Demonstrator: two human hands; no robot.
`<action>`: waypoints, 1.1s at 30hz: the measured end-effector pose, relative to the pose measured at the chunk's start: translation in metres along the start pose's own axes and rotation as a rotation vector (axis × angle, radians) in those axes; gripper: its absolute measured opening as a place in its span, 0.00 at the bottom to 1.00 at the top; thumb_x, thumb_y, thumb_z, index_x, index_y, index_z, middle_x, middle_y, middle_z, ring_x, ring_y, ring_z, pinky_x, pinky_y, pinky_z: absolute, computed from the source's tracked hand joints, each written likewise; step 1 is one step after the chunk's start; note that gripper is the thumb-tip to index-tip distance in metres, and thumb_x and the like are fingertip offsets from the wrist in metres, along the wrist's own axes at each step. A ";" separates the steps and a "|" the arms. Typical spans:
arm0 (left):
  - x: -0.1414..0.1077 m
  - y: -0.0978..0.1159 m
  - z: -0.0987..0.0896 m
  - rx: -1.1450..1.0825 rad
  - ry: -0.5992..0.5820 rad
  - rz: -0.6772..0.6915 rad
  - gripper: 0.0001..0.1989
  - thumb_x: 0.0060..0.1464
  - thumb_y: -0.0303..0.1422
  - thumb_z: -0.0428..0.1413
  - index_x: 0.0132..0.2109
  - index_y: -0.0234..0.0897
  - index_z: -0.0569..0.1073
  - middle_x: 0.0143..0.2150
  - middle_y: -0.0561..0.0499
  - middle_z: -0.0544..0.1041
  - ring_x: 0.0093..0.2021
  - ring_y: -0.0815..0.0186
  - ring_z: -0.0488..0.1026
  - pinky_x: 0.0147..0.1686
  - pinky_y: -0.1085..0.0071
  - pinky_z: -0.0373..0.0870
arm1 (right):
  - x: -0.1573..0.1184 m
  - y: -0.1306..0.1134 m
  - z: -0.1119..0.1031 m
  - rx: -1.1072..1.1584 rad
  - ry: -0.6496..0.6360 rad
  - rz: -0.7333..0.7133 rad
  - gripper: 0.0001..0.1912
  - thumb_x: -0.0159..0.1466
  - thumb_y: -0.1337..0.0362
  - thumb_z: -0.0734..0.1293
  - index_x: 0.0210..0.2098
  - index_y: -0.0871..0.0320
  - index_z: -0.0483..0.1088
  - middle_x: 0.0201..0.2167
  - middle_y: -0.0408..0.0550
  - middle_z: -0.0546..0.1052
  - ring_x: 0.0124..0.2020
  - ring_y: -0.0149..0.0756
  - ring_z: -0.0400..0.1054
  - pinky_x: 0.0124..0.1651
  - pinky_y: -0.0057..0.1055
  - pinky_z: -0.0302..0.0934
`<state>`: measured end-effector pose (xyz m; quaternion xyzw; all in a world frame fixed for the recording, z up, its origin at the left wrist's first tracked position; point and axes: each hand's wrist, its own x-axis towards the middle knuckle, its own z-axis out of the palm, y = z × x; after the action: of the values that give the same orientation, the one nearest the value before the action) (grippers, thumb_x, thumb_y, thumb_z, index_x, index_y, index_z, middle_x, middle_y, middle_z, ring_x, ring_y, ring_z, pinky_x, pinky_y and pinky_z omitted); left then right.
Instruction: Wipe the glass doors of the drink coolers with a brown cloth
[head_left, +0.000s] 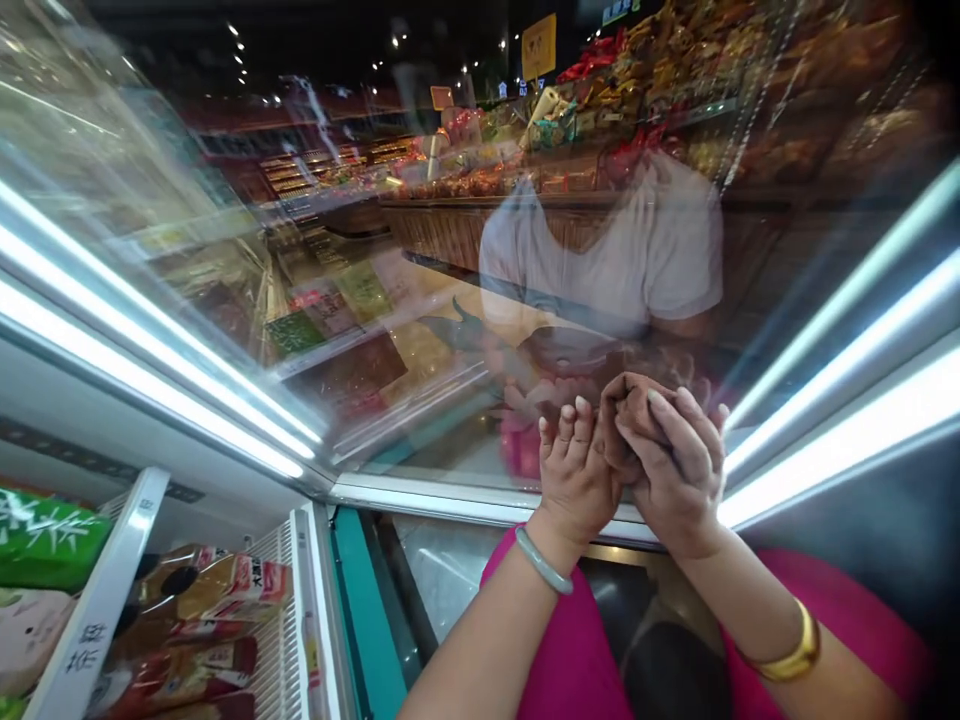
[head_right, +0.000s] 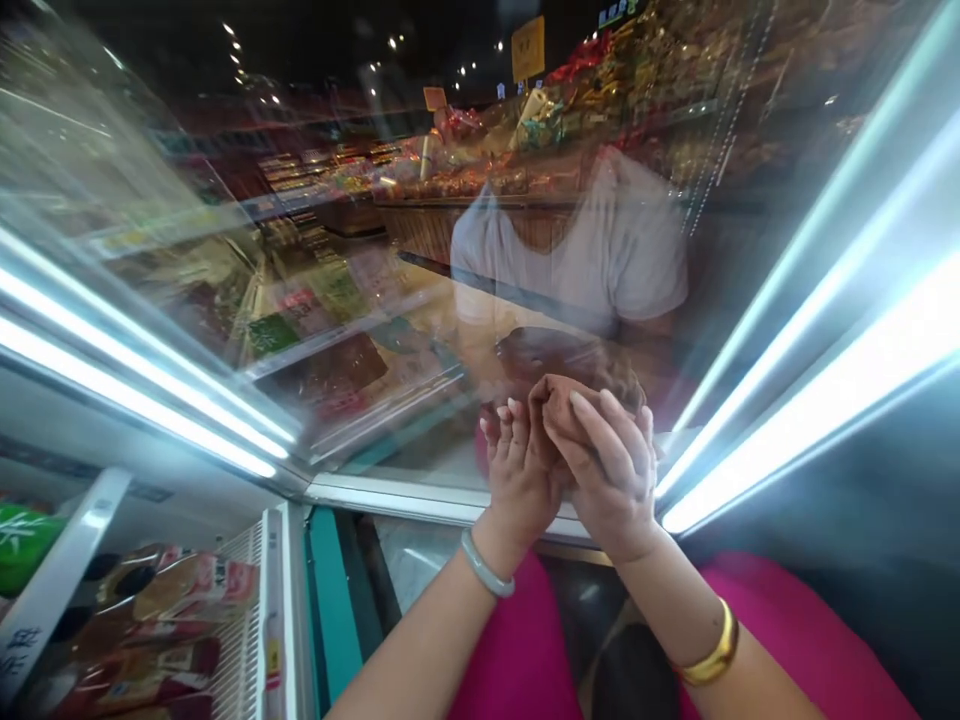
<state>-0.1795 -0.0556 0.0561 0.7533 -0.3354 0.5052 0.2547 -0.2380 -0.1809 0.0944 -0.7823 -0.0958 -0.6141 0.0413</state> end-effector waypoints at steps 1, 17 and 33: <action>0.003 0.002 0.001 0.001 -0.001 -0.004 0.40 0.66 0.33 0.51 0.79 0.27 0.46 0.81 0.41 0.42 0.82 0.57 0.34 0.80 0.52 0.31 | -0.002 -0.001 0.002 0.007 0.007 0.014 0.29 0.62 0.78 0.73 0.59 0.48 0.75 0.71 0.47 0.69 0.73 0.51 0.61 0.79 0.56 0.51; 0.020 0.052 0.011 -0.091 -0.054 0.018 0.42 0.65 0.25 0.54 0.79 0.29 0.45 0.80 0.35 0.46 0.82 0.56 0.34 0.80 0.53 0.30 | 0.004 0.021 -0.030 0.085 0.017 0.186 0.43 0.66 0.75 0.71 0.74 0.41 0.58 0.68 0.48 0.72 0.70 0.47 0.66 0.73 0.46 0.65; 0.092 0.128 0.022 -0.285 -0.010 0.315 0.40 0.66 0.27 0.50 0.79 0.25 0.44 0.81 0.36 0.46 0.82 0.55 0.34 0.79 0.52 0.28 | 0.013 0.090 -0.105 -0.128 0.130 0.155 0.41 0.69 0.72 0.68 0.76 0.42 0.54 0.74 0.47 0.64 0.74 0.49 0.61 0.73 0.50 0.64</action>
<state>-0.2398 -0.1764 0.1395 0.6503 -0.5185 0.4824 0.2749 -0.3172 -0.2873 0.1371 -0.7470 0.0072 -0.6633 0.0445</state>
